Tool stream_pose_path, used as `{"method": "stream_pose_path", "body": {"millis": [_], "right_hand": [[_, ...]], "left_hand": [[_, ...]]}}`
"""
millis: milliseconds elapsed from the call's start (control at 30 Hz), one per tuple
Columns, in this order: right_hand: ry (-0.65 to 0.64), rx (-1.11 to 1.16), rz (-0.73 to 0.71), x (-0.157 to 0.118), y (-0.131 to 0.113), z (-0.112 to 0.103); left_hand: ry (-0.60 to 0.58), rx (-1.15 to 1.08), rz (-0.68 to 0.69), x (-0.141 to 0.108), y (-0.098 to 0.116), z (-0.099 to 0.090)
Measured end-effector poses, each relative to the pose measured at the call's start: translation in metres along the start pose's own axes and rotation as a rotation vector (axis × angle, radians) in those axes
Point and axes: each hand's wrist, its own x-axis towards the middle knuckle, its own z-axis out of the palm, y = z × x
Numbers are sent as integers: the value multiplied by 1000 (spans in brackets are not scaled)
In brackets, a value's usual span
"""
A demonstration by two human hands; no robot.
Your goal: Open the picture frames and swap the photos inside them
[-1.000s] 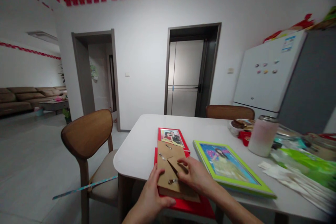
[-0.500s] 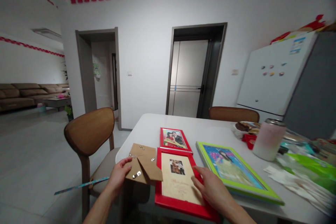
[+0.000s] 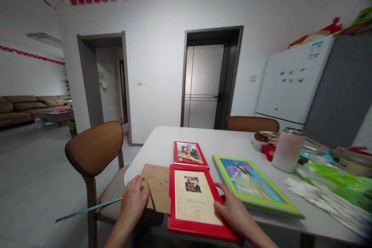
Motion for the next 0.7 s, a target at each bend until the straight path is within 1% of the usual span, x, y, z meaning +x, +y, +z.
{"method": "stream_pose_path", "body": {"millis": [67, 133, 200, 233, 300, 367, 400, 467, 533, 600, 633, 700], "right_hand": [[-75, 291, 119, -3, -4, -4], [-140, 591, 203, -8, -11, -8], [-173, 792, 217, -11, -19, -13], [-175, 839, 211, -13, -23, -15], [-158, 848, 193, -15, -30, -18], [-142, 820, 174, -16, -36, -20], [-137, 811, 162, -16, -38, -21], [-134, 793, 131, -15, -41, -22], [-143, 778, 95, -13, -41, -22], [-154, 766, 57, -10, -38, -20], [-153, 752, 45, -8, -35, -18], [-135, 685, 41, -4, -28, -14]], "left_hand": [[13, 45, 72, -5, 17, 5], [-13, -40, 120, -14, 42, 11], [-130, -186, 187, -27, 72, 18], [-191, -240, 224, -33, 88, 23], [-288, -308, 305, -44, 116, 31], [-327, -318, 373, -51, 137, 37], [-324, -308, 402, -52, 145, 39], [-298, -263, 467, -51, 154, 39], [-275, -190, 554, -48, 156, 36], [-243, -123, 619, -45, 153, 30], [-210, -107, 629, -43, 149, 27], [-107, -122, 599, -39, 138, 19]]}}
